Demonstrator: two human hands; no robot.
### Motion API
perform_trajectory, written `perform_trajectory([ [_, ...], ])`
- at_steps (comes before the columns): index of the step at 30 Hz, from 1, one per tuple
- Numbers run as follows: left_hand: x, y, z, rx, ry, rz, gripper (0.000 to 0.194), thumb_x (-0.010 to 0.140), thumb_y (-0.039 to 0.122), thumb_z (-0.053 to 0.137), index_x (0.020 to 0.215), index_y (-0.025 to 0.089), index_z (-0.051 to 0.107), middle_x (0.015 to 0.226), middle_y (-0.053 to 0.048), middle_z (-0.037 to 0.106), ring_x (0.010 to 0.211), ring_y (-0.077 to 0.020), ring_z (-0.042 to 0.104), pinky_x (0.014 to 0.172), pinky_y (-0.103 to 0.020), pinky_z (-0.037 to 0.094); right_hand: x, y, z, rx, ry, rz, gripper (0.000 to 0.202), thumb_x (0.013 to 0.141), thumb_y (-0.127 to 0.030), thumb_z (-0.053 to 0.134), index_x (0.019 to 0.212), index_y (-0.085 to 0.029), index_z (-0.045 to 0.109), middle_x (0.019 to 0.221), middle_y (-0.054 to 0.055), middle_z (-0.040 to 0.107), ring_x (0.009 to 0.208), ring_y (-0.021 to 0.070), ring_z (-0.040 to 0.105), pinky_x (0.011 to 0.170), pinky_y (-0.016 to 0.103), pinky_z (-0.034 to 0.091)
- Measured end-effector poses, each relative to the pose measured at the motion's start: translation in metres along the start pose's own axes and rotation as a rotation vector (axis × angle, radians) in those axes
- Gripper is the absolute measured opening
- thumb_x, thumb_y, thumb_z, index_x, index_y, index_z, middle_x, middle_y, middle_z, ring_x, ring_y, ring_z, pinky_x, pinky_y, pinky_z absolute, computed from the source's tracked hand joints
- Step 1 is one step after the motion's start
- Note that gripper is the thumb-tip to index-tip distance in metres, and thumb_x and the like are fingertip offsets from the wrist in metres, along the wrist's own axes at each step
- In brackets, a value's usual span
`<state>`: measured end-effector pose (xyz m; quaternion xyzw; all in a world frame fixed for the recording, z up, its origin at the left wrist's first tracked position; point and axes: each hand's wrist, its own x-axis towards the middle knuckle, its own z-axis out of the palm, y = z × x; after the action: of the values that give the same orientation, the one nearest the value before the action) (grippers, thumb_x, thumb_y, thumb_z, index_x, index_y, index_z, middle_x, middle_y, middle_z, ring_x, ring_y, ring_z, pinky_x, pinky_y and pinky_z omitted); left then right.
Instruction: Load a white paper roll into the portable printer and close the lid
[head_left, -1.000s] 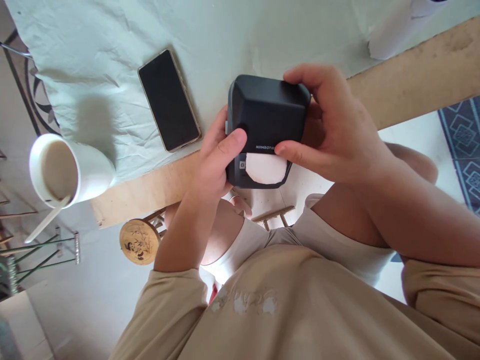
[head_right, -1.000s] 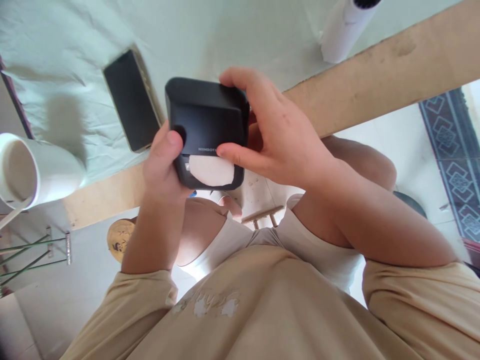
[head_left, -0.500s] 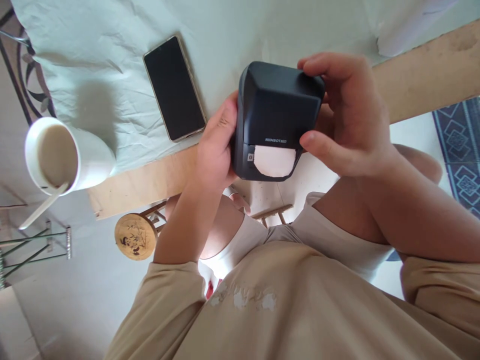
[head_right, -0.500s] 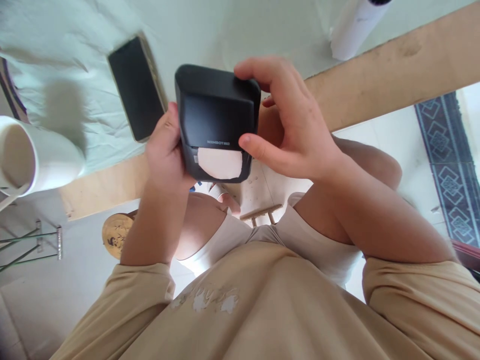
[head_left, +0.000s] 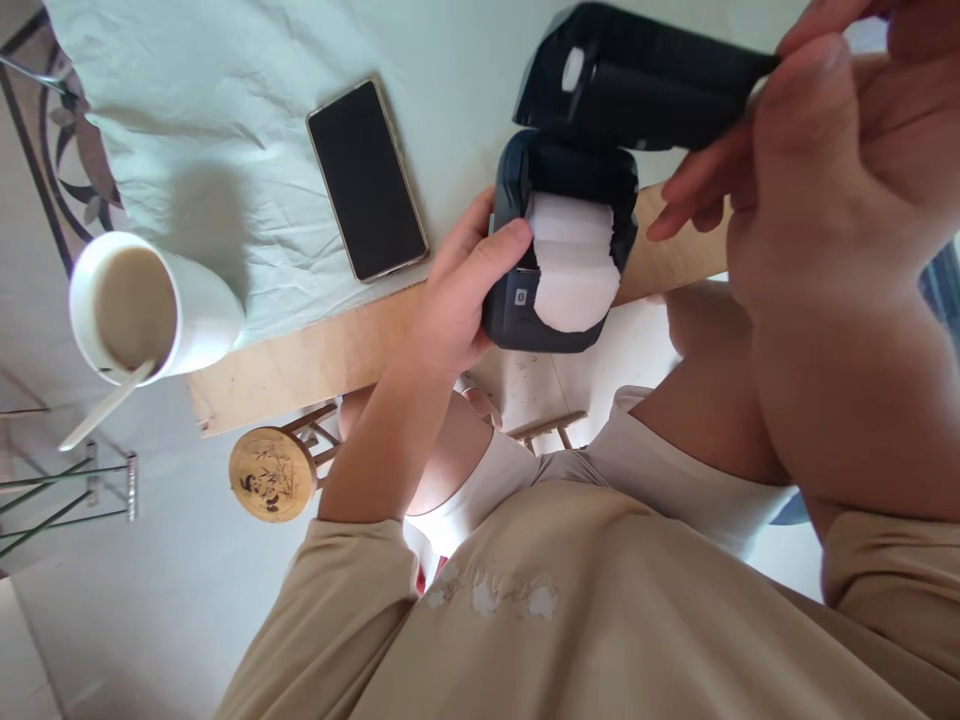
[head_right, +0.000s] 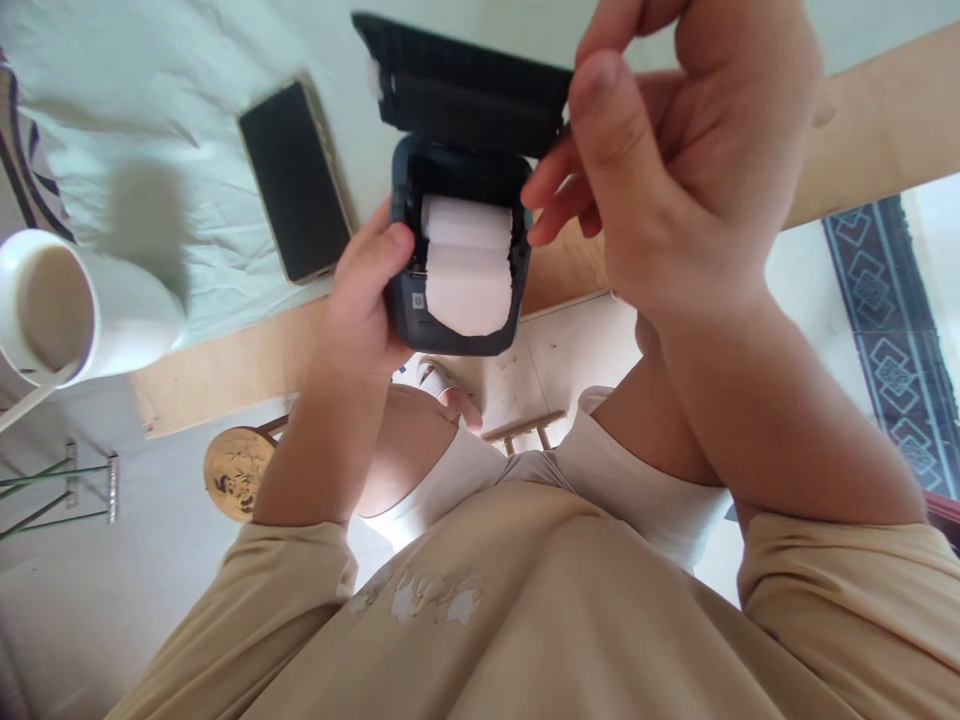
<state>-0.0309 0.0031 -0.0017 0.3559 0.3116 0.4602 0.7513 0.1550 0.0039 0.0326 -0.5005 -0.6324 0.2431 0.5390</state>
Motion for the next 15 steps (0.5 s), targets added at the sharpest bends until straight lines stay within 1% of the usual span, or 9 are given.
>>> perform_trajectory([
  [1,0.000,-0.001,-0.001,0.003,0.002,-0.002,0.024,0.084,0.029,0.058,0.106,0.021,0.058,0.088,-0.001,0.069,0.081,-0.0142,0.067,0.066,-0.022,0.053,0.002,-0.005,0.000,0.018,0.025,0.000,0.023,0.090,-0.034,0.047,0.088,-0.011,0.048,0.091,0.004,0.051,0.072,0.0076,0.064,0.048,0.019,0.045],
  [2,0.001,-0.001,-0.002,0.006,0.006,-0.002,0.023,0.084,0.029,0.058,0.106,0.021,0.058,0.088,0.000,0.069,0.081,-0.0138,0.067,0.067,-0.021,0.054,0.004,-0.008,-0.001,0.023,-0.007,0.000,0.020,0.090,-0.031,0.047,0.088,-0.011,0.048,0.091,0.005,0.053,0.077,0.0100,0.065,0.050,0.021,0.047],
  [4,0.002,-0.002,-0.003,0.025,0.008,-0.009,0.023,0.083,0.030,0.059,0.105,0.021,0.058,0.088,0.001,0.069,0.081,-0.0129,0.067,0.070,-0.021,0.054,0.006,-0.011,-0.004,-0.051,-0.096,-0.016,0.016,0.089,-0.026,0.046,0.089,-0.011,0.052,0.093,0.006,0.057,0.080,0.0106,0.065,0.053,0.022,0.048],
  [6,0.003,-0.003,-0.003,0.068,0.014,-0.016,0.026,0.080,0.033,0.061,0.104,0.024,0.058,0.086,0.002,0.069,0.080,-0.0122,0.067,0.071,-0.021,0.055,0.007,-0.011,-0.006,-0.295,-0.258,-0.086,0.017,0.087,-0.027,0.048,0.094,-0.016,0.058,0.092,0.003,0.061,0.078,0.0101,0.063,0.057,0.026,0.046],
  [8,0.003,-0.003,-0.003,0.107,0.020,-0.016,0.030,0.077,0.036,0.062,0.105,0.026,0.058,0.085,0.003,0.068,0.079,-0.0118,0.067,0.071,-0.021,0.055,0.008,-0.012,-0.006,-0.645,-0.455,-0.124,0.023,0.086,-0.038,0.049,0.101,-0.026,0.061,0.098,-0.001,0.064,0.081,0.0141,0.062,0.060,0.030,0.041],
  [10,0.002,-0.002,-0.002,0.112,0.019,-0.008,0.028,0.078,0.036,0.062,0.105,0.027,0.058,0.086,0.003,0.068,0.078,-0.0115,0.066,0.070,-0.021,0.055,0.010,-0.015,-0.003,-0.916,-0.639,-0.067,0.029,0.084,-0.049,0.047,0.105,-0.033,0.059,0.108,-0.004,0.062,0.089,0.0204,0.060,0.063,0.034,0.036],
  [11,0.001,-0.001,-0.001,0.099,0.021,-0.006,0.026,0.080,0.034,0.061,0.105,0.026,0.058,0.086,0.002,0.067,0.078,-0.0114,0.066,0.069,-0.021,0.054,0.012,-0.017,0.000,-0.975,-0.689,-0.012,0.031,0.083,-0.051,0.046,0.106,-0.033,0.058,0.109,-0.003,0.061,0.090,0.0221,0.058,0.064,0.034,0.035],
  [12,0.001,-0.001,0.000,0.081,0.024,-0.001,0.024,0.081,0.033,0.060,0.105,0.025,0.059,0.087,0.002,0.067,0.077,-0.0112,0.066,0.068,-0.021,0.053,0.014,-0.018,0.002,-0.988,-0.715,0.049,0.032,0.082,-0.052,0.048,0.105,-0.033,0.058,0.104,-0.001,0.061,0.088,0.0220,0.057,0.066,0.034,0.035],
  [15,-0.002,0.001,0.003,0.026,0.038,0.011,0.021,0.084,0.028,0.058,0.104,0.022,0.060,0.084,0.001,0.065,0.075,-0.0100,0.065,0.064,-0.019,0.050,0.020,-0.019,0.005,-0.886,-0.708,0.164,0.035,0.073,-0.045,0.065,0.104,-0.032,0.058,0.072,0.002,0.054,0.070,0.0149,0.051,0.070,0.034,0.036],
])
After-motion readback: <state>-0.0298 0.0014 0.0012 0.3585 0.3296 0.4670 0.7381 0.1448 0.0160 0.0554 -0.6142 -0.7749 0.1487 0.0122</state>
